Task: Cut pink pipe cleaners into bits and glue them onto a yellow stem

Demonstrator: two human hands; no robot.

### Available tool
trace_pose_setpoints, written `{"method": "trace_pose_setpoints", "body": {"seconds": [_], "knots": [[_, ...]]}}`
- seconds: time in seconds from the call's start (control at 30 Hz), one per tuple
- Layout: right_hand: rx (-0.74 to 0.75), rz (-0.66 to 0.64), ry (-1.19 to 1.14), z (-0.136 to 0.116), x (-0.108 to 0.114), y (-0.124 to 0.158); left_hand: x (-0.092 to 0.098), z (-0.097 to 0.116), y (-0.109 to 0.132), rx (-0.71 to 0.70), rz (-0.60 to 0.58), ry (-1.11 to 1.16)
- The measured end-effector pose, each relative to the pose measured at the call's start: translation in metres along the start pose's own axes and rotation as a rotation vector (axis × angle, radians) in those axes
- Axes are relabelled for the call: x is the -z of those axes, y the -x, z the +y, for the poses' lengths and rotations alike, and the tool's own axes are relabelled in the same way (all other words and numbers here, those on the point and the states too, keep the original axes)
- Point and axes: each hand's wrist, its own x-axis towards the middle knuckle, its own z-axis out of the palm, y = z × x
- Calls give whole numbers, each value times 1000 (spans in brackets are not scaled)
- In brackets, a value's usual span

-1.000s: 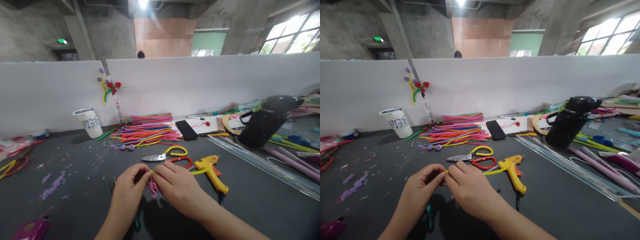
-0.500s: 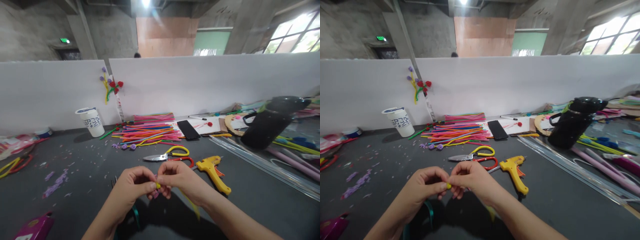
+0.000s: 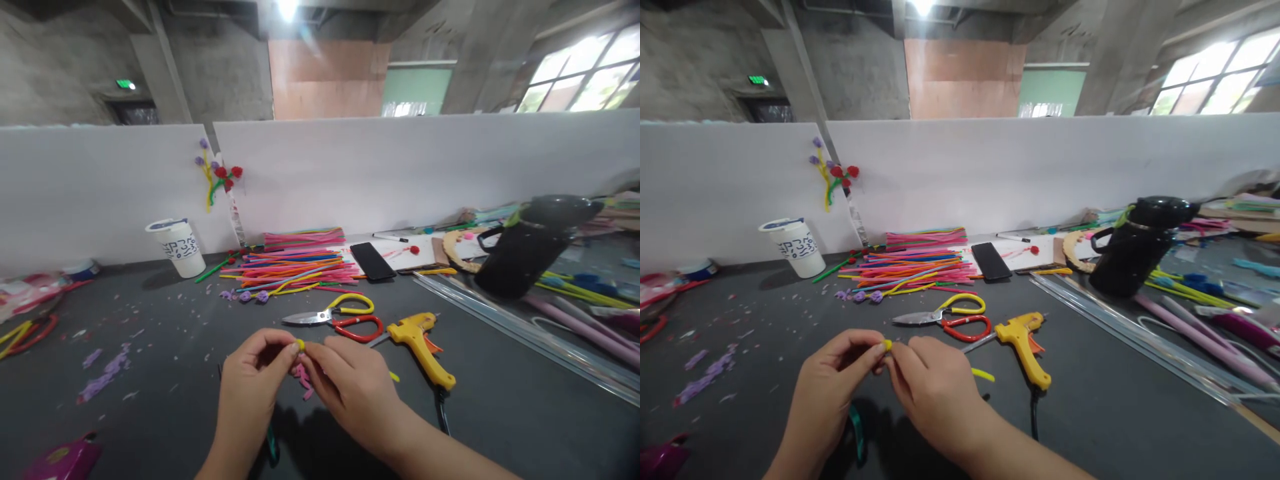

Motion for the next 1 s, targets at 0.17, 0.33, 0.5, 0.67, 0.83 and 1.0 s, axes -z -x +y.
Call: {"method": "trace_pose_setpoints", "body": {"seconds": [0.17, 0.33, 0.5, 0.67, 0.83, 1.0], "knots": [[-31, -72, -42, 6, 1, -5, 5, 5, -4, -80, -118, -173], [-247, -201, -443, 11, 8, -17, 10, 4, -8, 24, -231, -70], [-832, -407, -1236, 11, 5, -18, 8, 1, -5, -20, -242, -32], [-940, -396, -1474, 11, 1, -16, 4, -1, -3, -190, -163, -112], [-720, -226, -1077, 6, 2, -16, -2, -7, -1, -157, -135, -42], [-302, -56, -327, 4, 1, -8, -8, -11, 2, -64, -159, 18]]}}
